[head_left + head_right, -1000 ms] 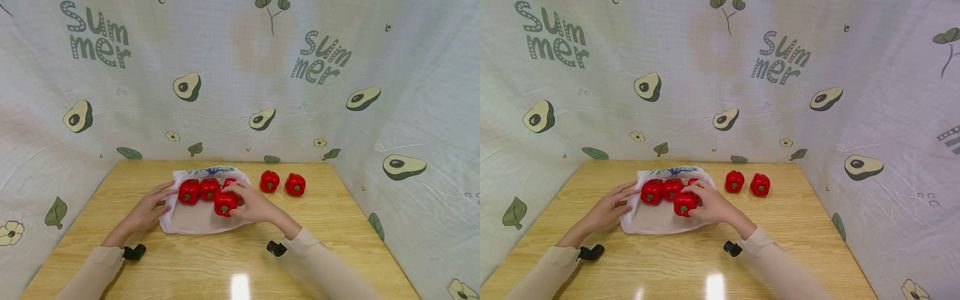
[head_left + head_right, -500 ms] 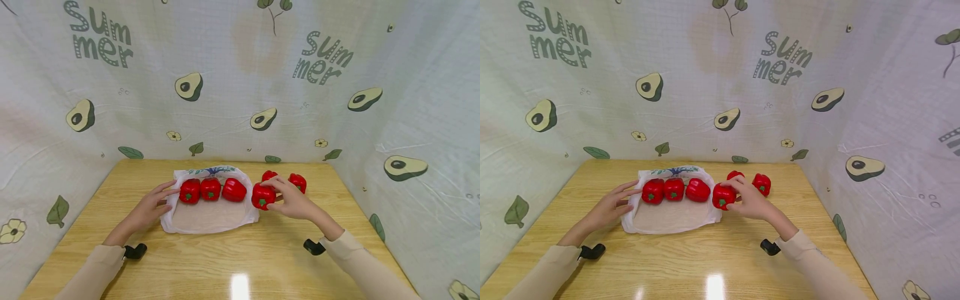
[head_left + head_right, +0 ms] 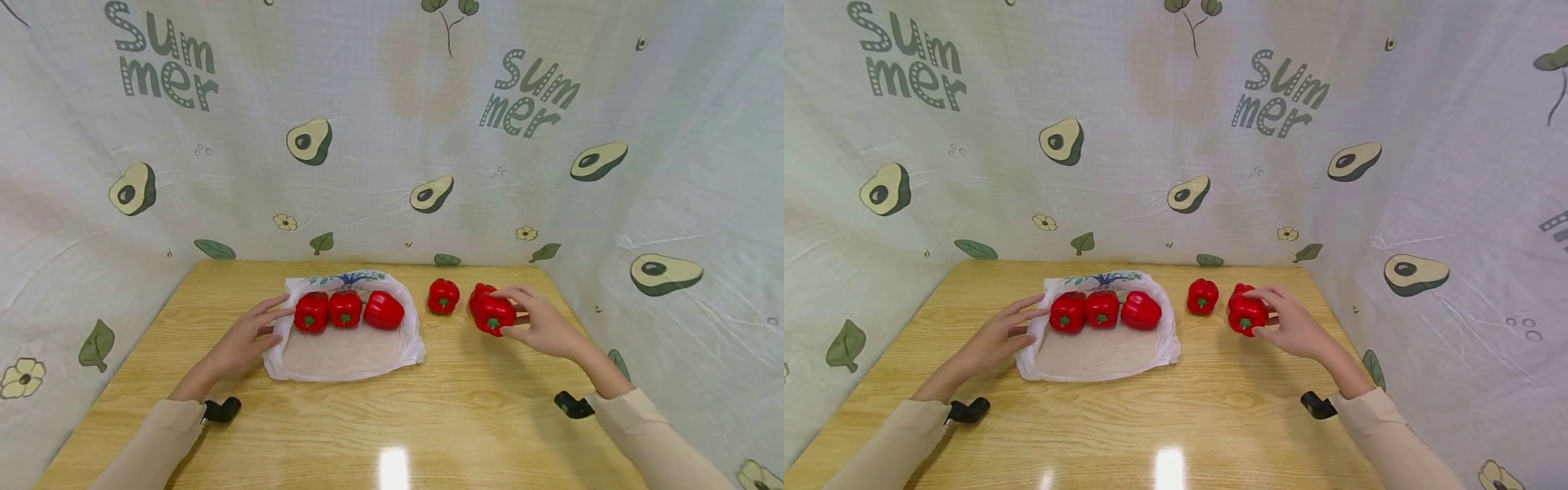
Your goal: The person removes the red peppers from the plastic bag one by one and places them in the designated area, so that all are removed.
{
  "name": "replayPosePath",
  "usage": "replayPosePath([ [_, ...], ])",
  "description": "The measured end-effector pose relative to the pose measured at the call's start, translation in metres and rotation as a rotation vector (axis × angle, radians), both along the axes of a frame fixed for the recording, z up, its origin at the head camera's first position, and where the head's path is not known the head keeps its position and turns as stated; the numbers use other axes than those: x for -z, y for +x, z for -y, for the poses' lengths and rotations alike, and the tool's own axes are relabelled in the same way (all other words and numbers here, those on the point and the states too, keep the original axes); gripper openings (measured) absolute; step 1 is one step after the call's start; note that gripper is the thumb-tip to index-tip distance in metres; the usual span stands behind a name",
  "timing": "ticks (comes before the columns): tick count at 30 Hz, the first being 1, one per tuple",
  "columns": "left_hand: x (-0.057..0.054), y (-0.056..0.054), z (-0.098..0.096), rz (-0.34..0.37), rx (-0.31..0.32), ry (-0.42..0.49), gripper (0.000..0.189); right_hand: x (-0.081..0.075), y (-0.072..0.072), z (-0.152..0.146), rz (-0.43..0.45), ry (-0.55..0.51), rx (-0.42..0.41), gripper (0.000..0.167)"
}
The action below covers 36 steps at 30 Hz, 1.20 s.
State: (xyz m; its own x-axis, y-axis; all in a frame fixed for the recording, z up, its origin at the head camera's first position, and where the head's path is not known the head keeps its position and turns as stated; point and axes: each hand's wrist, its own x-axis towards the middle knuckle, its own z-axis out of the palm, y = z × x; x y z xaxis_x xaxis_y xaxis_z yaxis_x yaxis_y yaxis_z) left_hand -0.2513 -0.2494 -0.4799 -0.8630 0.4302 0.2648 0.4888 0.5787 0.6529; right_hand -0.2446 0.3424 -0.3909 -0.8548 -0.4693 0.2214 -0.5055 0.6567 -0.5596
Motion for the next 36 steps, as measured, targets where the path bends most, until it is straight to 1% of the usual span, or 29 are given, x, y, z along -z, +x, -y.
replayPosePath([
  [4, 0.0, 0.0, 0.001, 0.006, 0.001, 0.002, 0.058, 0.002, -0.006, -0.021, -0.036, -0.011, -0.001, 0.064],
  [7, 0.001, 0.0, 0.002, 0.008, 0.001, 0.002, 0.058, 0.005, -0.013, -0.034, -0.035, -0.017, 0.001, 0.063],
  [12, 0.002, 0.0, 0.002, 0.006, 0.005, 0.001, 0.059, 0.011, -0.023, -0.052, -0.012, 0.006, 0.053, 0.062],
  [16, 0.002, 0.0, 0.002, -0.011, 0.012, -0.011, 0.058, 0.016, -0.032, -0.064, -0.02, 0.027, 0.084, 0.062],
  [22, 0.001, 0.001, 0.002, -0.029, 0.01, -0.017, 0.058, 0.024, -0.045, -0.075, -0.034, 0.06, 0.101, 0.06],
  [27, 0.003, 0.001, 0.002, -0.039, 0.011, -0.01, 0.058, 0.029, -0.054, -0.079, 0.014, 0.079, 0.125, 0.06],
  [30, 0.003, 0.0, 0.002, -0.051, 0.014, -0.013, 0.058, 0.033, -0.059, -0.081, 0.042, 0.074, 0.125, 0.06],
  [36, 0.005, -0.002, 0.002, -0.047, 0.018, -0.021, 0.058, 0.04, -0.067, -0.083, 0.071, 0.061, 0.131, 0.06],
])
